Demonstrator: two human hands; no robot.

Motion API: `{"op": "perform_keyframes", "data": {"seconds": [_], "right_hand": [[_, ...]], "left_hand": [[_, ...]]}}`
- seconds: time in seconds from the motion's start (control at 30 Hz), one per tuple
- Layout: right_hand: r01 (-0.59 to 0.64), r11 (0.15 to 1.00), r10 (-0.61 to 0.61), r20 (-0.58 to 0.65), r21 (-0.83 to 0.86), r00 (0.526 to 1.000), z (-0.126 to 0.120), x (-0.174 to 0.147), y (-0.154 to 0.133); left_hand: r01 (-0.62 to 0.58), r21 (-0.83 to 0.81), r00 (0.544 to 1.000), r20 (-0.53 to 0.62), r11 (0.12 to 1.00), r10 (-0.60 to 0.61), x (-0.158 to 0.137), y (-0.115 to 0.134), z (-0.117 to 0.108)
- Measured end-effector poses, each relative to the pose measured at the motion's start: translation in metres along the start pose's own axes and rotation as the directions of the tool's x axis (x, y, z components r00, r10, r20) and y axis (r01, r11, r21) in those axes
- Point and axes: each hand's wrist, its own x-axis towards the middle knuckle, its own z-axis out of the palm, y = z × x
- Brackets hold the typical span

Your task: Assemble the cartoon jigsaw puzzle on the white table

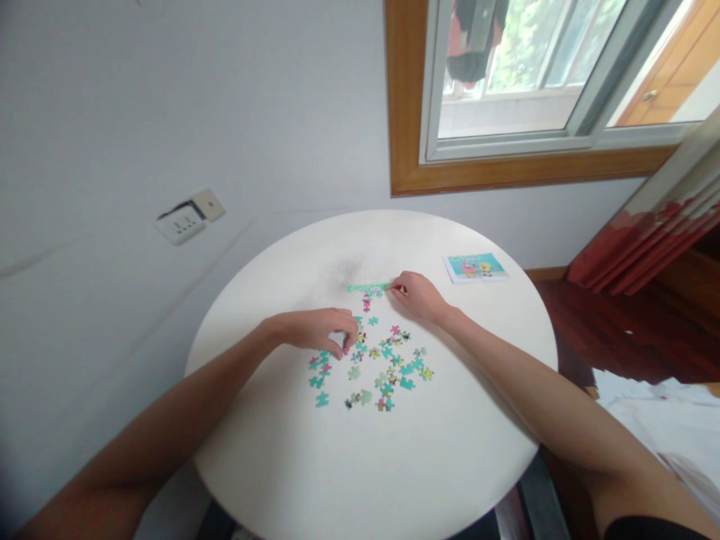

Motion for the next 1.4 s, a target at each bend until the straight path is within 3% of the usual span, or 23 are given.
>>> {"op": "perform_keyframes", "data": {"seconds": [0.13, 0.2, 0.33, 0.43, 0.53, 0.97, 1.4], "right_hand": [[0.009, 1.000, -0.009, -0.009, 0.004, 1.000, 0.000, 0.000, 0.001], [0.015, 1.000, -0.015, -0.013, 0.002, 1.000, 0.001, -0.001, 0.001], [0.018, 1.000, -0.017, -0.022, 0.009, 1.000, 0.001, 0.000, 0.003], [0.020, 1.000, -0.020, -0.024, 0.014, 1.000, 0.001, 0.001, 0.003], [0.019, 1.000, -0.018, -0.026, 0.014, 0.999, 0.001, 0.000, 0.003], [0.010, 1.000, -0.010, -0.013, 0.014, 1.000, 0.001, 0.000, 0.000], [0.024, 0.999, -0.024, -0.005, 0.020, 1.000, 0.005, 0.000, 0.002]], "left_hand": [[0.075, -0.047, 0.995, -0.061, 0.996, -0.078, -0.003, -0.005, -0.006], [0.144, -0.079, 0.973, -0.170, 0.986, -0.156, -0.005, -0.013, -0.009], [0.216, -0.231, 0.846, -0.441, 0.949, -0.300, -0.004, -0.038, -0.008], [0.216, -0.305, 0.765, -0.538, 0.928, -0.355, 0.000, -0.055, -0.004], [0.217, -0.313, 0.719, -0.589, 0.925, -0.368, 0.003, -0.064, 0.000], [0.194, -0.412, 0.671, -0.606, 0.890, -0.427, 0.016, -0.073, 0.009], [0.263, -0.228, 0.692, -0.632, 0.937, -0.348, 0.023, -0.078, 0.013]]}}
